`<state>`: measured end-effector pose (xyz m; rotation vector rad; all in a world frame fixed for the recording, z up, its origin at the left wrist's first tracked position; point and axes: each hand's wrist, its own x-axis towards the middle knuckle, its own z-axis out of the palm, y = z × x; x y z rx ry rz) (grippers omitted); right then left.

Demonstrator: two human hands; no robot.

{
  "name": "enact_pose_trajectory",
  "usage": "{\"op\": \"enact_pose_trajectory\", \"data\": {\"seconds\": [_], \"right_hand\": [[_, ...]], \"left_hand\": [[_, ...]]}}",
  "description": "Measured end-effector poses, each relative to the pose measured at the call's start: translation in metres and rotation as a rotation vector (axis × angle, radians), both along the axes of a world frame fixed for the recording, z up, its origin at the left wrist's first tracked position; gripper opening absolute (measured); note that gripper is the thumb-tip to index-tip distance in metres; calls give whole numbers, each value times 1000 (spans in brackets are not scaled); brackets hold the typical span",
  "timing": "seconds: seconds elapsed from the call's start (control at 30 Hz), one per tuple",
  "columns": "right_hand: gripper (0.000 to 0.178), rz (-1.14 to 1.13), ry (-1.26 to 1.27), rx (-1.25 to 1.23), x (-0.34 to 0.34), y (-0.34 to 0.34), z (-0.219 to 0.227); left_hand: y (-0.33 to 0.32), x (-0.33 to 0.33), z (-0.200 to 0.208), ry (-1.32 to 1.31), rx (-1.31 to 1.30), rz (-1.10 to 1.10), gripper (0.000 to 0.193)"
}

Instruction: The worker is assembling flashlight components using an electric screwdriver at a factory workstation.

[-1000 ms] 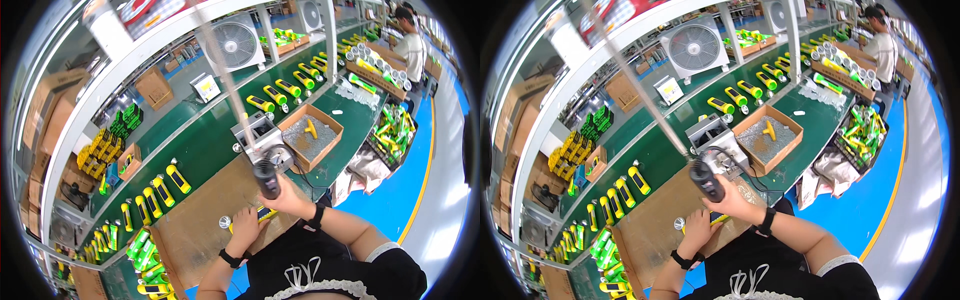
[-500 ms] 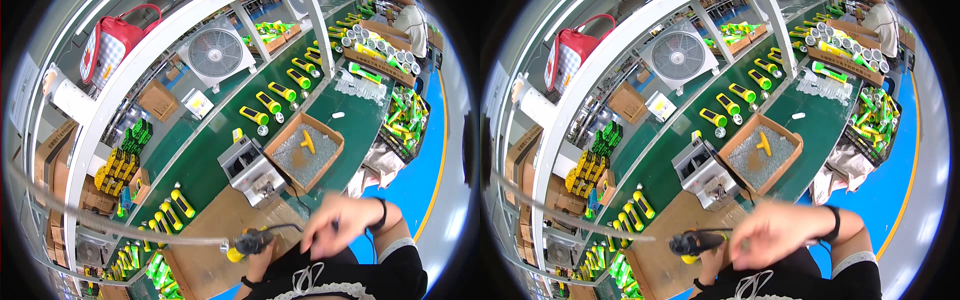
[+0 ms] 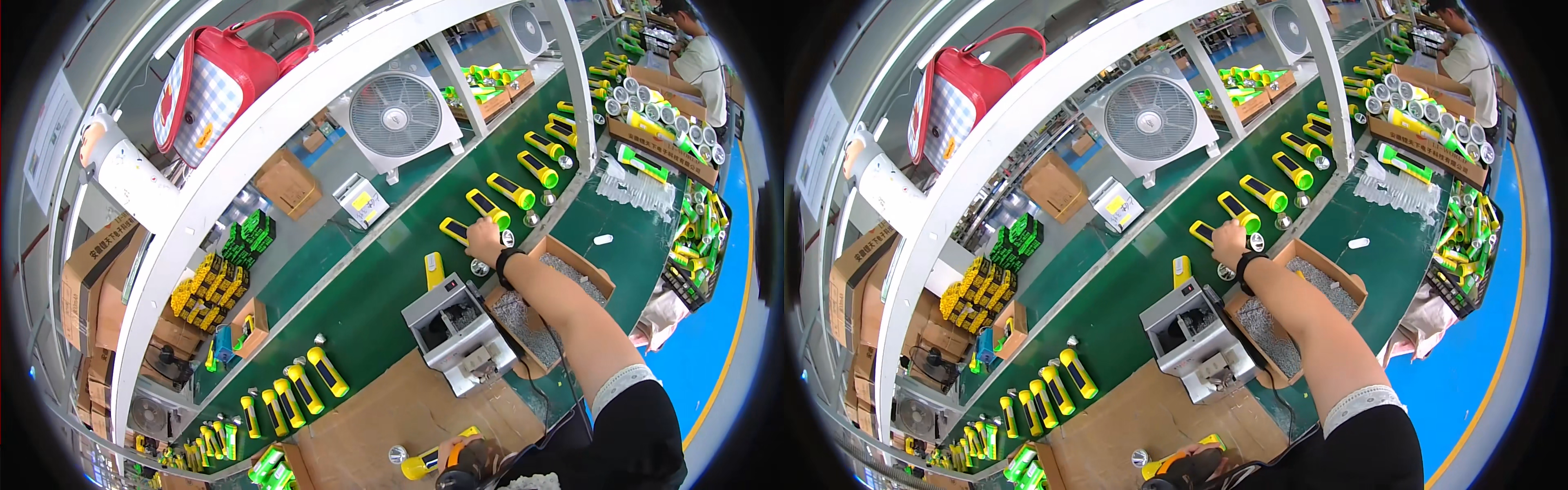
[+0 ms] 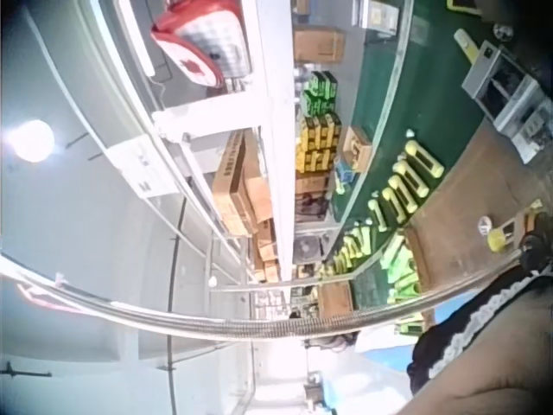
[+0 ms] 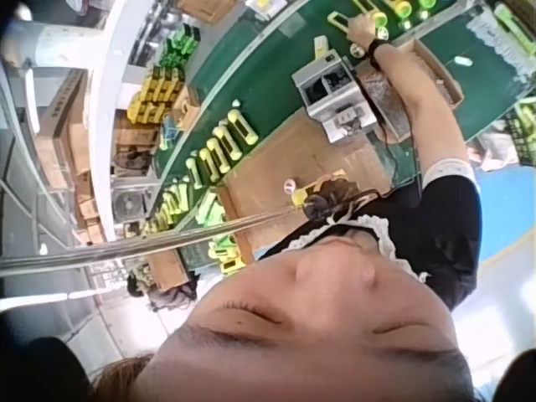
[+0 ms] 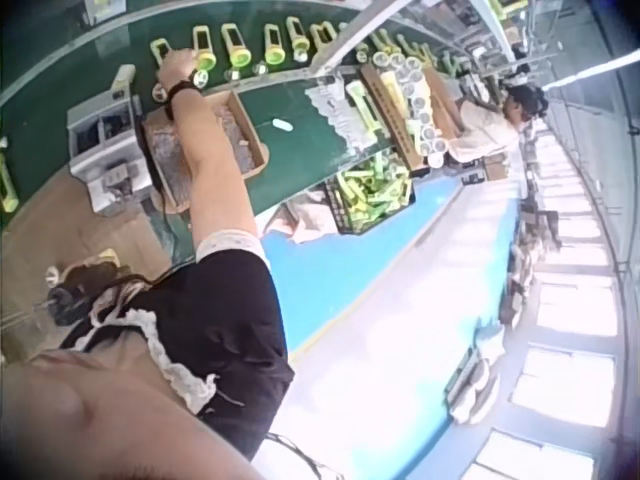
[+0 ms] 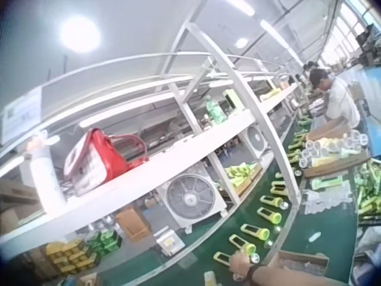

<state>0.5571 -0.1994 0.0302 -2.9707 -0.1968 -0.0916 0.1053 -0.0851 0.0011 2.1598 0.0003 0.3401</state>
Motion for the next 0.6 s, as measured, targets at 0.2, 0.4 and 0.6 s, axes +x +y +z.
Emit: {"op": "enact_pose_trajectory", "data": {"seconds": [0.2, 0.4, 0.6], "right_hand": [[50, 315, -553, 631, -90, -64, 66], [60, 433, -1253, 761, -231, -112, 144], [67, 558, -1354, 906, -280, -135, 161]], "left_hand": [[1, 8, 9, -108, -6, -79, 14], [10, 0, -10, -96, 78, -21, 20], [11, 1, -5, -291, 260, -19, 31]]}}
